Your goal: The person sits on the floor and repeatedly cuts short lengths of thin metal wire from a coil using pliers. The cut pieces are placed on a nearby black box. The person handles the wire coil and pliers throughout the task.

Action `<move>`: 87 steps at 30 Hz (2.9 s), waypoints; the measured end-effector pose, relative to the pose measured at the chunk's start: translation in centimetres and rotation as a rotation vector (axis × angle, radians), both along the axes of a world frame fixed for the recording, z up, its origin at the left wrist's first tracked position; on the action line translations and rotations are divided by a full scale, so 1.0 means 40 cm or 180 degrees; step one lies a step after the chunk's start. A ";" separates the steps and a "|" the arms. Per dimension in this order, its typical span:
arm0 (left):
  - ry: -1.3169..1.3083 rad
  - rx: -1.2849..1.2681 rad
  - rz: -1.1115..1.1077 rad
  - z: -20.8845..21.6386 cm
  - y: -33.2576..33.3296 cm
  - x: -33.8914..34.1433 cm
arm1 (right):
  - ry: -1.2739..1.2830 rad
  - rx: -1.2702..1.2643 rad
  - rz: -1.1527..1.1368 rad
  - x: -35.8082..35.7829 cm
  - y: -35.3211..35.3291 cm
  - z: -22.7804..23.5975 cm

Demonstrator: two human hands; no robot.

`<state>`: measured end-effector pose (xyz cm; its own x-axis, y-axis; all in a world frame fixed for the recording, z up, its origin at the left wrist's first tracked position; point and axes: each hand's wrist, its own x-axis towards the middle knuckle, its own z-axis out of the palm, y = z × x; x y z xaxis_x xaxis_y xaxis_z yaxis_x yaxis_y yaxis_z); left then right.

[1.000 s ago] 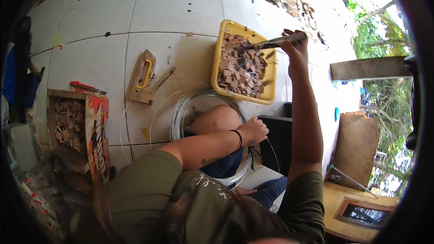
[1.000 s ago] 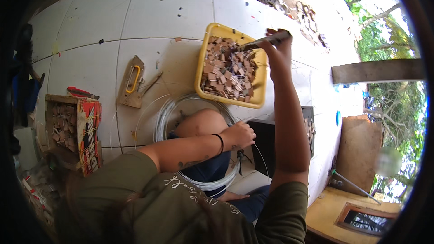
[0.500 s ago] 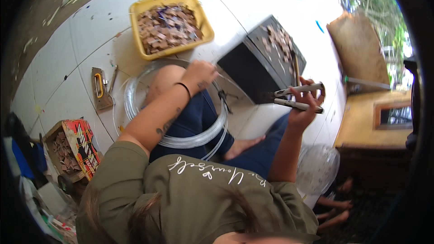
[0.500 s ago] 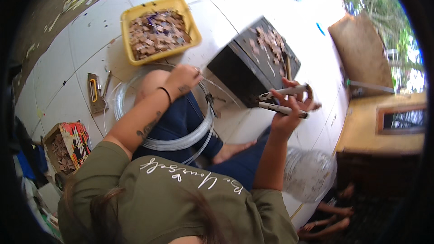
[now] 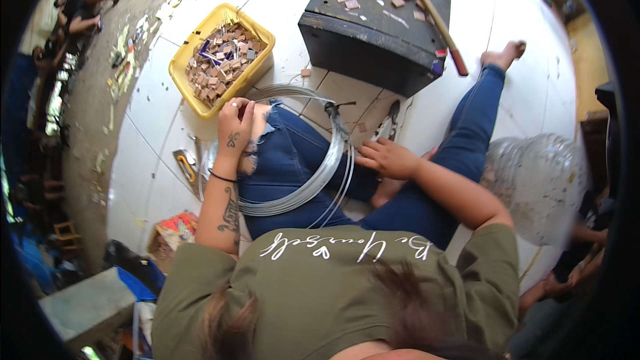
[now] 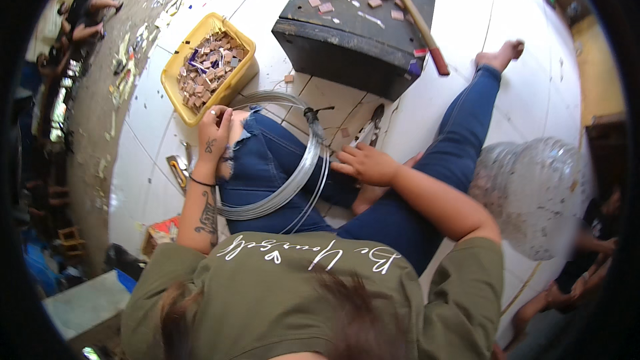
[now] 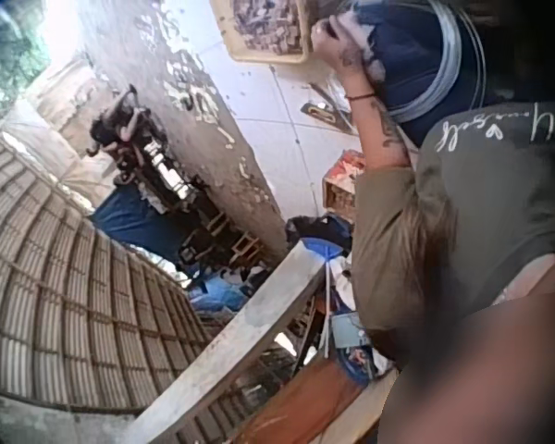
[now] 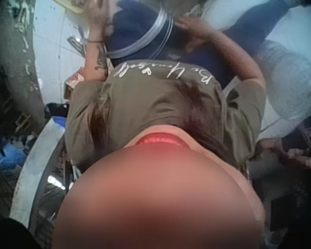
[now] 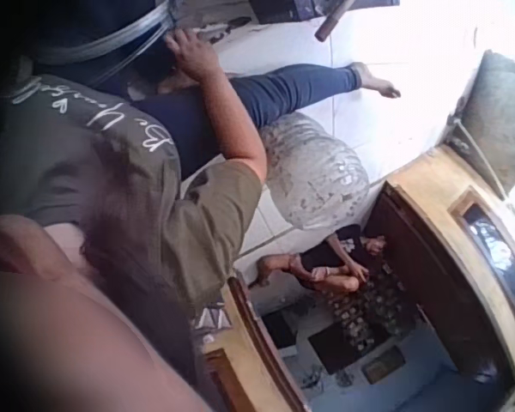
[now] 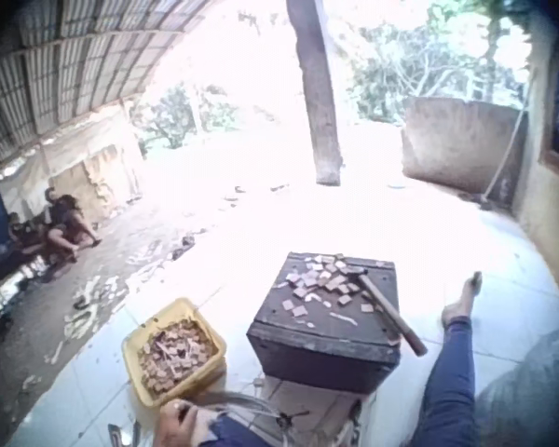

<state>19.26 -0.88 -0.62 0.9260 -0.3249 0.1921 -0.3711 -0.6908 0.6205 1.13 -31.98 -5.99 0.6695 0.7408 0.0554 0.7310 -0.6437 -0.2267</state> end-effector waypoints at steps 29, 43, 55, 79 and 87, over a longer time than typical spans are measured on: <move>0.0464 -0.0893 0.0009 -0.071 0.008 0.025 | -0.0071 0.0933 -0.1652 0.558 0.181 -0.184; 0.0171 -0.0704 0.0128 -0.026 -0.003 0.016 | -0.0304 0.2139 -0.2469 0.414 0.116 0.094; 0.0007 -0.0628 -0.0008 -0.030 -0.002 0.017 | -0.2042 0.3251 -0.1271 0.460 0.311 0.510; 0.0018 -0.0778 0.0130 -0.029 -0.001 0.010 | 0.3422 0.4751 -0.5212 -0.038 0.024 -0.168; -0.0187 -0.0693 0.0049 -0.045 0.011 0.013 | 0.3138 0.4634 -0.5060 -0.120 0.002 -0.024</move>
